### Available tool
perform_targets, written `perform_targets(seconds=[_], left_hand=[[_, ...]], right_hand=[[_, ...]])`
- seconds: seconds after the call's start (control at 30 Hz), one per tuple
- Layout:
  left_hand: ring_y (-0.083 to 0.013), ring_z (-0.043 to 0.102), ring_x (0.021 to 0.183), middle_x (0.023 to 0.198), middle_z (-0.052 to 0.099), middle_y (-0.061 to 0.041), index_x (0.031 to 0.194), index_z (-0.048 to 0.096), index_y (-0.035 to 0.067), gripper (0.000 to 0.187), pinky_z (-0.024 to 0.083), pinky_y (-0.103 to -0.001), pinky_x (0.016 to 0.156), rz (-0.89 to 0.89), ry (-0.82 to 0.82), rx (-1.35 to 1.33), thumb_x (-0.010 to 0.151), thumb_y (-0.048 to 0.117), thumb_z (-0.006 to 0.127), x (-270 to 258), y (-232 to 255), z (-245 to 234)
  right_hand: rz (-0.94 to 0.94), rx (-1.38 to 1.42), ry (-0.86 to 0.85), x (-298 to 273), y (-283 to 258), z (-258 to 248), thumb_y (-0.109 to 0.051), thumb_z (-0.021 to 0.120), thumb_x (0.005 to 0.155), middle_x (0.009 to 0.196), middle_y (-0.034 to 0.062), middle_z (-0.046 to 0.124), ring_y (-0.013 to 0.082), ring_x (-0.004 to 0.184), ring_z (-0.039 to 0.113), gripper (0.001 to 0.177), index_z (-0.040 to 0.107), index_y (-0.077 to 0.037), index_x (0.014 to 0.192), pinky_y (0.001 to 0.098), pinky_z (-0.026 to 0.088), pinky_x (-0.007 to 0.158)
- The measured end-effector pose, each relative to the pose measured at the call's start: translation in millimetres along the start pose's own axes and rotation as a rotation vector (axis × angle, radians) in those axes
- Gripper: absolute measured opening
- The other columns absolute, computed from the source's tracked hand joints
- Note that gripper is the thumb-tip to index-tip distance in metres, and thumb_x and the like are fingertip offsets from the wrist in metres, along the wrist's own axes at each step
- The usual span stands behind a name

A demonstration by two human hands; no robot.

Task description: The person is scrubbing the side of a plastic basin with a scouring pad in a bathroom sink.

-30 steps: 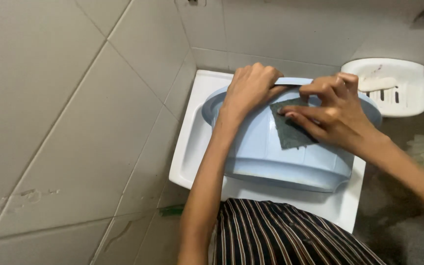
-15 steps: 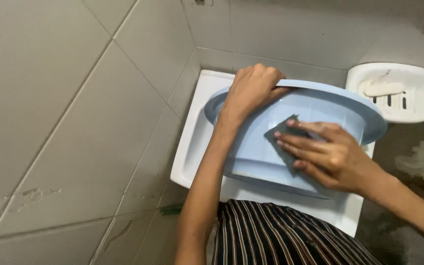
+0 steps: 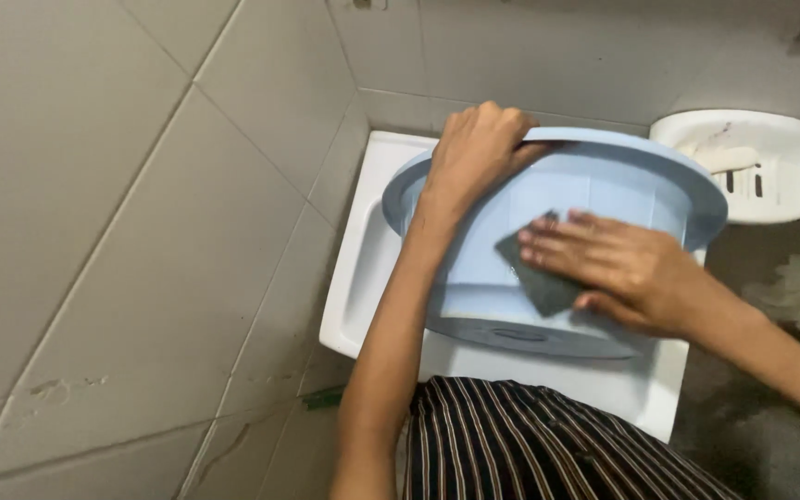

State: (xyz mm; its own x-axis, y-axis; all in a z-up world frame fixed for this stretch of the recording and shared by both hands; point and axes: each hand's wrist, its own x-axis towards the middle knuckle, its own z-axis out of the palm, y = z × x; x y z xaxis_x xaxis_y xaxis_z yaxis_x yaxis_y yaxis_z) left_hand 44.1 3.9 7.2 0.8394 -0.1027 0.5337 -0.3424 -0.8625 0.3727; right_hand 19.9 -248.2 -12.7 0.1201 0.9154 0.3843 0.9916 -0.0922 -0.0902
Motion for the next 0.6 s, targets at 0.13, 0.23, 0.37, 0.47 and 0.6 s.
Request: perform_targets(seconds=[0.13, 0.23, 0.37, 0.47, 0.6], left_hand=[[-0.0388, 0.07, 0.063, 0.063, 0.068, -0.017, 0.075, 0.077, 0.009, 0.048, 0.055, -0.049, 0.06, 0.01, -0.002, 0.024, 0.085, 0.056, 0.074, 15, -2, 22], [-0.0397, 0.069, 0.057, 0.058, 0.067, -0.017, 0.074, 0.08, 0.013, 0.045, 0.052, -0.05, 0.054, 0.048, 0.082, 0.057, 0.079, 0.057, 0.074, 21, 4, 20], [-0.037, 0.07, 0.06, 0.061, 0.069, -0.015, 0.074, 0.079, 0.012, 0.046, 0.053, -0.048, 0.055, 0.043, 0.091, 0.058, 0.079, 0.057, 0.074, 23, 12, 32], [-0.034, 0.071, 0.059, 0.061, 0.069, -0.014, 0.076, 0.079, 0.013, 0.046, 0.053, -0.046, 0.054, 0.03, 0.07, 0.047, 0.079, 0.058, 0.074, 27, 14, 41], [-0.0331, 0.071, 0.057, 0.059, 0.068, -0.013, 0.072, 0.079, 0.014, 0.049, 0.052, -0.044, 0.05, 0.063, 0.121, 0.057, 0.076, 0.062, 0.074, 38, 7, 48]], right_hand=[[0.194, -0.068, 0.041, 8, 4, -10, -0.054, 0.03, 0.106, 0.154, 0.0038, 0.056, 0.0254, 0.145, 0.05, 0.06, 0.05, -0.02, 0.151, 0.0469, 0.039, 0.125], [0.23, -0.042, 0.071, 6, -11, -8, -0.06, 0.029, 0.101, 0.153, 0.0028, 0.054, 0.0259, 0.145, 0.048, 0.067, 0.048, -0.02, 0.152, 0.045, 0.037, 0.122], [0.074, -0.001, 0.023, -6, -4, -14, -0.065, 0.031, 0.098, 0.15, 0.0019, 0.055, 0.0241, 0.143, 0.047, 0.072, 0.047, -0.018, 0.15, 0.0464, 0.036, 0.121], [0.16, -0.046, 0.024, -6, 14, -21, -0.06, 0.031, 0.102, 0.153, 0.0022, 0.054, 0.0234, 0.146, 0.047, 0.066, 0.047, -0.02, 0.151, 0.0484, 0.034, 0.126], [0.318, -0.057, 0.078, -2, 10, -10, -0.06, 0.03, 0.104, 0.156, 0.0029, 0.051, 0.0256, 0.149, 0.043, 0.065, 0.045, -0.021, 0.154, 0.0458, 0.033, 0.126]])
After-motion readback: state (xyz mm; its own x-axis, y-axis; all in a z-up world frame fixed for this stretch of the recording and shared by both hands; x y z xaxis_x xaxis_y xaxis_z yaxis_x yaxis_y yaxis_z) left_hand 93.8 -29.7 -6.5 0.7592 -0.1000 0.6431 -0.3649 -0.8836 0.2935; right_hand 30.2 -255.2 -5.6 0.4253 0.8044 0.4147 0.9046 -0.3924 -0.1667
